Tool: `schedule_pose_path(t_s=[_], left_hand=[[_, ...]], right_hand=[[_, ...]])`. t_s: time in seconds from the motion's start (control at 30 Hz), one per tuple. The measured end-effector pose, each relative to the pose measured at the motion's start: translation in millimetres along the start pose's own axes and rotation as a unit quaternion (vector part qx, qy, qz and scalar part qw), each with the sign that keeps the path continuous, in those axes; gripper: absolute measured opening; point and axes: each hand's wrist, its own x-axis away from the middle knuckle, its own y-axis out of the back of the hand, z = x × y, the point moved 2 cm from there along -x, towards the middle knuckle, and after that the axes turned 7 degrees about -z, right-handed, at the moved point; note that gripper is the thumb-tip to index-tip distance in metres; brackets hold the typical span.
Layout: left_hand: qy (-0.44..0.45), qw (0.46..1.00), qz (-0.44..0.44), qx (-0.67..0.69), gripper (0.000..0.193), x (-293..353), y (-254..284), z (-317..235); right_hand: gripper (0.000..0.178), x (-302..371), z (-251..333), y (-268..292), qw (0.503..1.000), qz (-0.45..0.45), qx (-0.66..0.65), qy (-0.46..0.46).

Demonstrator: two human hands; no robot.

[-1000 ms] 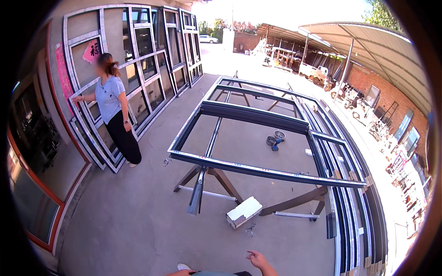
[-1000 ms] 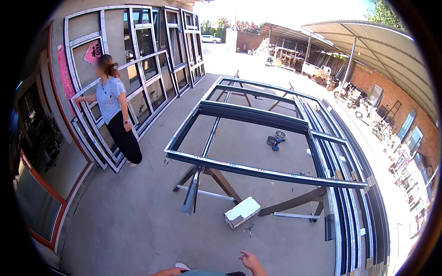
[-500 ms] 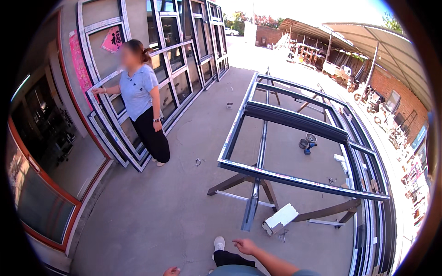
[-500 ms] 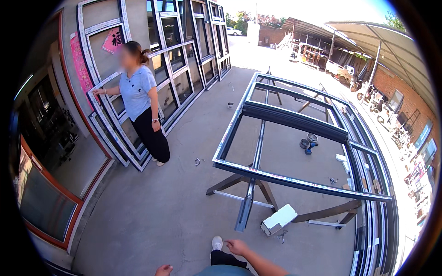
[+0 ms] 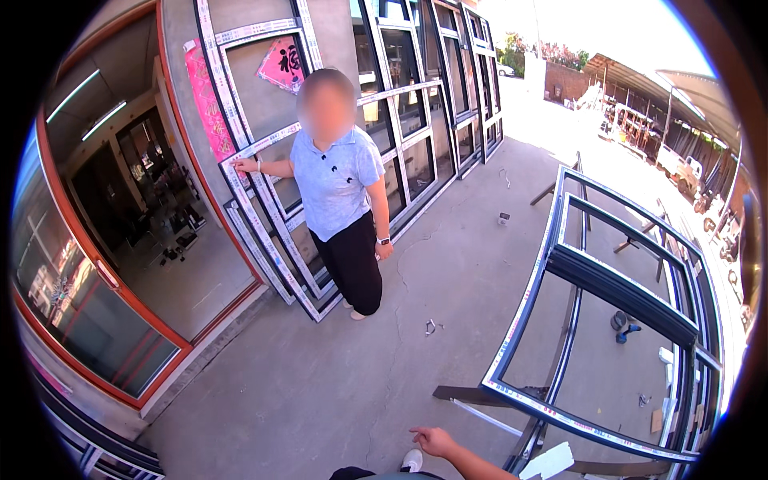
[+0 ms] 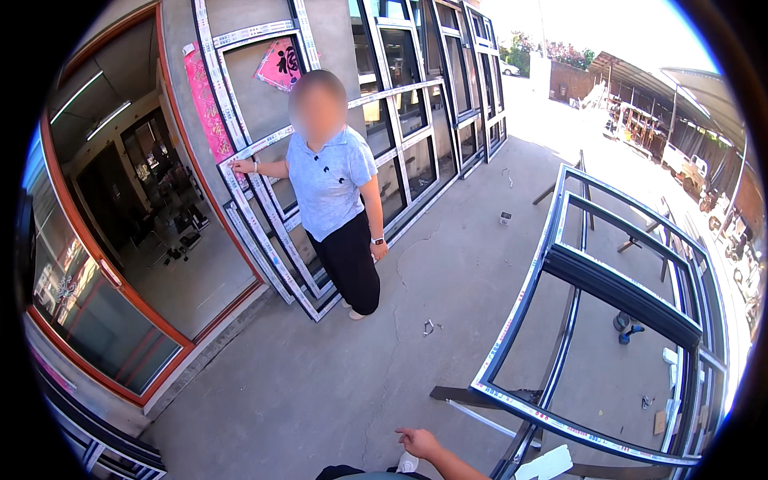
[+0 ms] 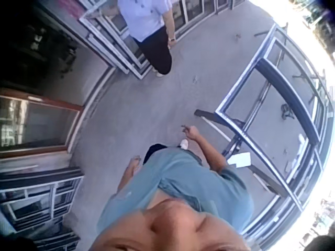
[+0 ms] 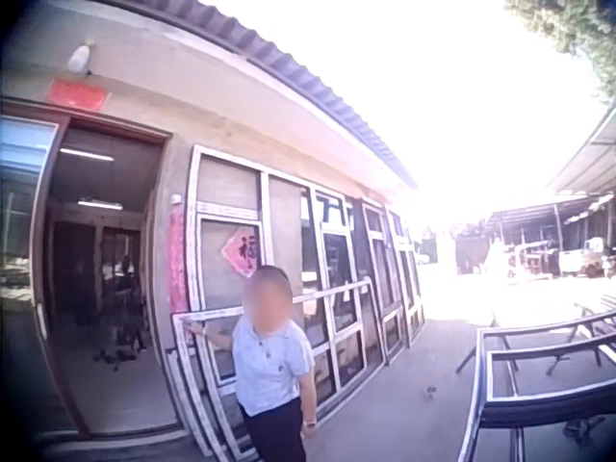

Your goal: The person assembles a large metal frame for windows or doors, moving components into position, picking up screws from a metal bowl, and using a screwdriver to secure pieces together while working on a fabrication floor.

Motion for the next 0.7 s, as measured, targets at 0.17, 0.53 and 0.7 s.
schedule_pose_path(t_s=[0.17, 0.53, 0.7], left_hand=[[-0.088, 0.991, 0.088, -0.048, 0.038, -116.0, -31.3, -74.9], [-0.188, 0.946, 0.193, -0.182, 0.055, -400.2, -41.1, -350.3], [-0.234, 0.928, 0.184, -0.225, 0.062, -420.7, -33.5, -588.5]], right_hand=[[0.041, -94.6, -17.8, 52.6, 0.998, -0.053, -0.014, 0.004], [0.034, -204.7, -67.9, 109.0, 0.964, -0.255, -0.035, -0.071], [0.039, -276.1, -43.3, 170.7, 0.947, -0.25, -0.09, -0.182]])
